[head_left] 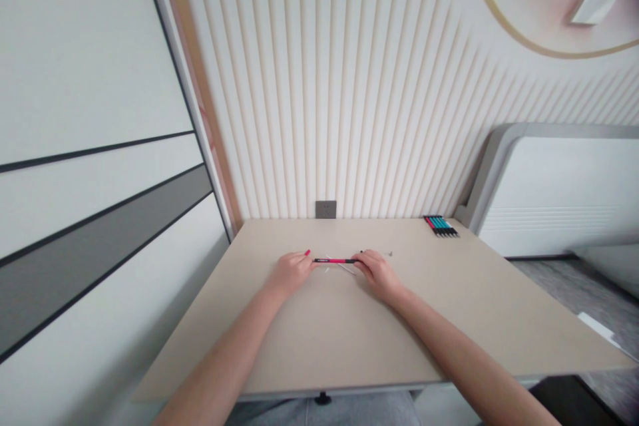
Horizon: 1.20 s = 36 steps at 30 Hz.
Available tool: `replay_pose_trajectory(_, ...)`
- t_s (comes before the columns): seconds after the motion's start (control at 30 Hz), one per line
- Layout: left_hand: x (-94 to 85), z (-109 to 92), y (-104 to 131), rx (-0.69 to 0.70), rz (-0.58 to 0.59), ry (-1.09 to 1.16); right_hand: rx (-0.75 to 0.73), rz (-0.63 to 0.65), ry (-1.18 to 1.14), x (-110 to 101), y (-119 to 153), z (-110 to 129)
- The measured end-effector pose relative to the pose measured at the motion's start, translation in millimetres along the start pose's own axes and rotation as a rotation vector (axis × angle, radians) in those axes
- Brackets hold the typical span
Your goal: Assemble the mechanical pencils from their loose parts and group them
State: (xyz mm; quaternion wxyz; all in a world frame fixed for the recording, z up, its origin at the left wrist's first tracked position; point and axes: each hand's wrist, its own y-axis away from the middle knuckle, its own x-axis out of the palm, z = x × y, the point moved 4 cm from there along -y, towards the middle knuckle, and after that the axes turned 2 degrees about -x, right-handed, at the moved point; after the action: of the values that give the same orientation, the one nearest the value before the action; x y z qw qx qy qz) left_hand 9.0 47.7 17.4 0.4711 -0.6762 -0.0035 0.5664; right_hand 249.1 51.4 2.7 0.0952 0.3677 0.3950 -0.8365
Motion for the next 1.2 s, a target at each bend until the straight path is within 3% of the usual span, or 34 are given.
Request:
replay_pose_trajectory(0.23,0.9,-4,0,0.078,0.014,-0.011,-0.025,-0.005,0.038,4,1,-4)
replay_pose_trajectory(0.7,-7.6,-3,-3,0.034,0.006,-0.043,0.023,-0.039,-0.045,1,0,0)
replay_pose_trajectory(0.87,-4.1,-7,-2,0.129,0.091,-0.058,-0.050,0.027,-0.011,1,3,1)
replay_pose_trajectory(1.03,-3.9,1,-1,-0.021,0.093,-0.003,-0.009,-0.019,-0.001,-5,2,0)
replay_pose_trajectory(1.2,2.0,9,3,-0.075,0.093,0.081,-0.053,0.057,0.045,-4,1,5)
